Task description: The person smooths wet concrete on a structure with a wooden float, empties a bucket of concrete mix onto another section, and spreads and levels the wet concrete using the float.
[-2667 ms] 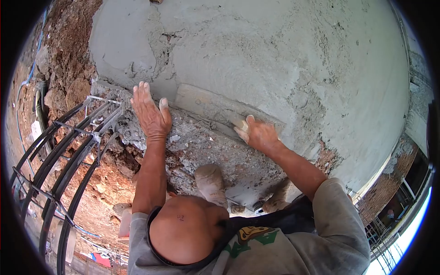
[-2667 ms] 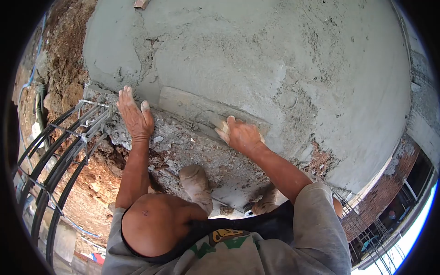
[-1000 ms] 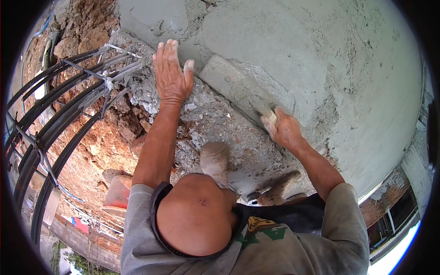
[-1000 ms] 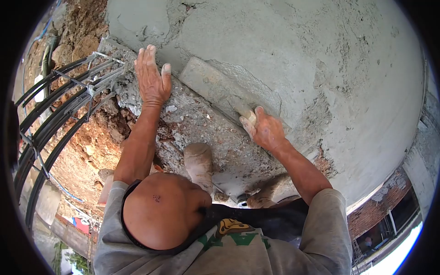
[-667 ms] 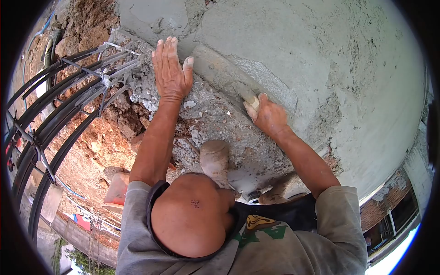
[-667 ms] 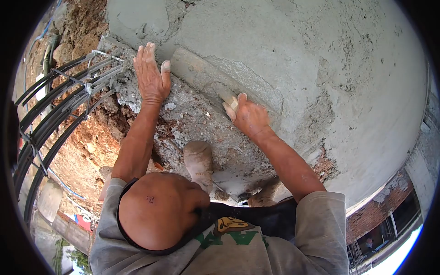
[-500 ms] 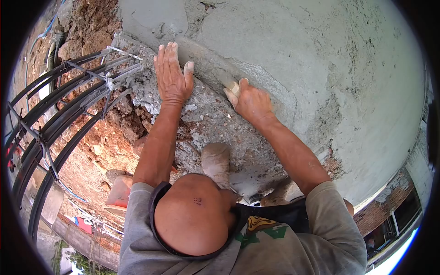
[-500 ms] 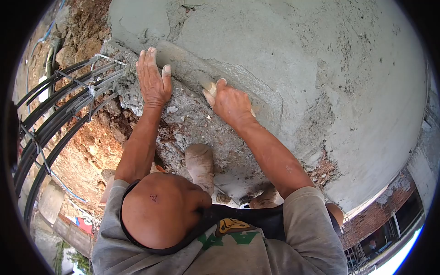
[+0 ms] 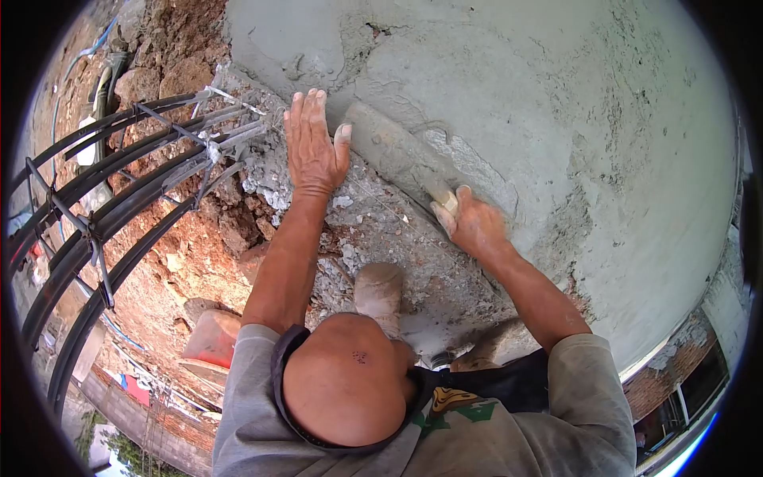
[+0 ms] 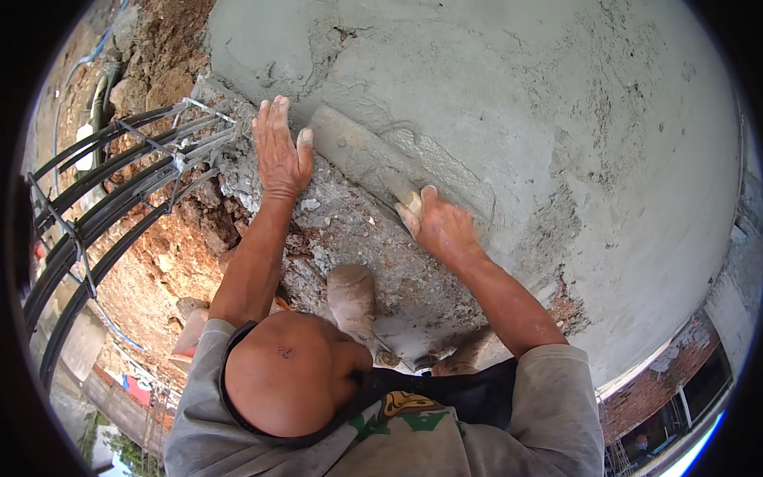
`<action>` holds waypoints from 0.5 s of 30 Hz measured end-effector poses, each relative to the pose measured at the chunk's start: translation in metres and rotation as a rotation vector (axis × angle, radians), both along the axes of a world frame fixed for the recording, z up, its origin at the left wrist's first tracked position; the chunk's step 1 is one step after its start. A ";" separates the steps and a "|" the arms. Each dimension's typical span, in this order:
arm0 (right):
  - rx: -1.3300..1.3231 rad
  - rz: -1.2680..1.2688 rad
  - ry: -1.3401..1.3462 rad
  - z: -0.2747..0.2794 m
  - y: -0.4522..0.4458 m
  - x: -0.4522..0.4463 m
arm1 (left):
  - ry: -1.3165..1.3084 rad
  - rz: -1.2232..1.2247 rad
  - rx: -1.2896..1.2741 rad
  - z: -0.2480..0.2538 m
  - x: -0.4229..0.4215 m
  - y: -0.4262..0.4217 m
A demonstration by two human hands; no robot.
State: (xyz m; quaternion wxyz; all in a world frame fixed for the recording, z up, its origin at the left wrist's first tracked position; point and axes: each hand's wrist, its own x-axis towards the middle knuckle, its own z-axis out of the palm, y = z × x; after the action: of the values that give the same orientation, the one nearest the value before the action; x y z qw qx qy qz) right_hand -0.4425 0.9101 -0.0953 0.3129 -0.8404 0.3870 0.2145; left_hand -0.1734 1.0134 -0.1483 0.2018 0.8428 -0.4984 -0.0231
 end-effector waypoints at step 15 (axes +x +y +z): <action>-0.353 -0.381 0.001 -0.024 -0.102 -0.003 | -0.056 -0.018 0.034 -0.006 0.000 -0.001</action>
State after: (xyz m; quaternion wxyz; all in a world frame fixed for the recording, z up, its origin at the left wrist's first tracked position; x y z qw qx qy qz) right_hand -0.4455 0.8077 -0.1197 0.1957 -0.7940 0.5698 0.0812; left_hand -0.1738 1.0128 -0.1544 0.1732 0.8420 -0.5108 -0.0096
